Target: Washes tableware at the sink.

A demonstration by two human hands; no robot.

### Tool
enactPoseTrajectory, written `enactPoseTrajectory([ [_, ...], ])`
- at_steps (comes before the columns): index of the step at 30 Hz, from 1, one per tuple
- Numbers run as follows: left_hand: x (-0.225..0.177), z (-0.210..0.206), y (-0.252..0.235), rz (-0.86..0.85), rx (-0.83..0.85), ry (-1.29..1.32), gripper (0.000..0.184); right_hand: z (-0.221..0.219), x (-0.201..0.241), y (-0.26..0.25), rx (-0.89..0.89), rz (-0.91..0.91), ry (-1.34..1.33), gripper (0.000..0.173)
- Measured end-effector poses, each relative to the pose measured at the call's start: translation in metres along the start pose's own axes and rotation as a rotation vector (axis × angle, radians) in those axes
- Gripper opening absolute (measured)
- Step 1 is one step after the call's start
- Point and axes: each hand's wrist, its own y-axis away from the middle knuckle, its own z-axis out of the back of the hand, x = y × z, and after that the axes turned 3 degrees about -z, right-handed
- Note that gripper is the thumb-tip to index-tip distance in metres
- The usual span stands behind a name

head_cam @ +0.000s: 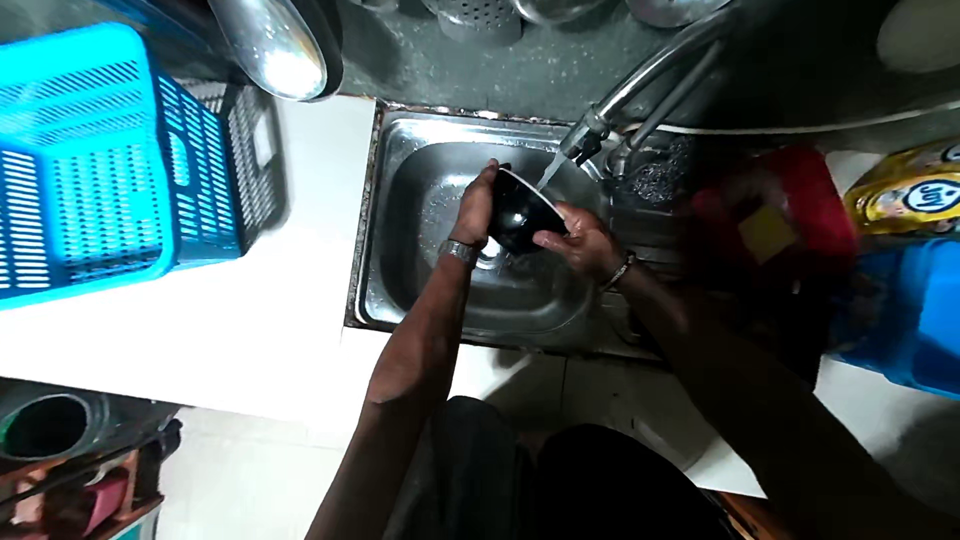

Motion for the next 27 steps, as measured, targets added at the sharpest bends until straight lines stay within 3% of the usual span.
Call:
enactPoseTrajectory([
  [3, -0.001, -0.017, 0.002, -0.203, -0.055, -0.458, 0.055, -0.001, -0.007, 0.0, -0.111, -0.097, -0.28, 0.037],
  [5, 0.005, -0.032, 0.011, -0.388, -0.117, -0.742, 0.051, 0.0, -0.01, -0.004, -0.119, -0.17, -0.323, 0.037],
  [7, 0.021, -0.044, 0.016, -0.59, -0.199, -0.898, 0.049, 0.003, -0.008, -0.008, -0.102, -0.218, -0.284, 0.034],
  [9, 0.024, -0.052, 0.019, -0.678, -0.203, -0.939, 0.049, 0.01, -0.002, -0.011, -0.073, -0.275, -0.235, 0.031],
  [13, 0.001, -0.038, 0.007, -0.602, 0.037, -0.739, 0.038, 0.024, 0.009, -0.008, -0.041, -0.333, -0.274, 0.036],
  [17, -0.035, -0.002, -0.005, -0.45, 0.219, -0.668, 0.032, 0.029, 0.016, -0.019, -0.065, -0.258, -0.402, 0.034],
  [22, -0.036, 0.024, 0.009, -0.223, 0.085, -0.505, 0.054, 0.005, 0.011, -0.047, -0.321, -0.017, -0.252, 0.029],
  [25, -0.005, 0.024, 0.023, -0.091, -0.064, -0.141, 0.06, -0.003, 0.012, -0.054, -0.378, -0.195, -0.227, 0.028],
  [27, 0.011, 0.02, 0.03, 0.027, -0.177, 0.168, 0.061, -0.005, 0.02, -0.058, -0.326, -0.341, -0.183, 0.037],
])
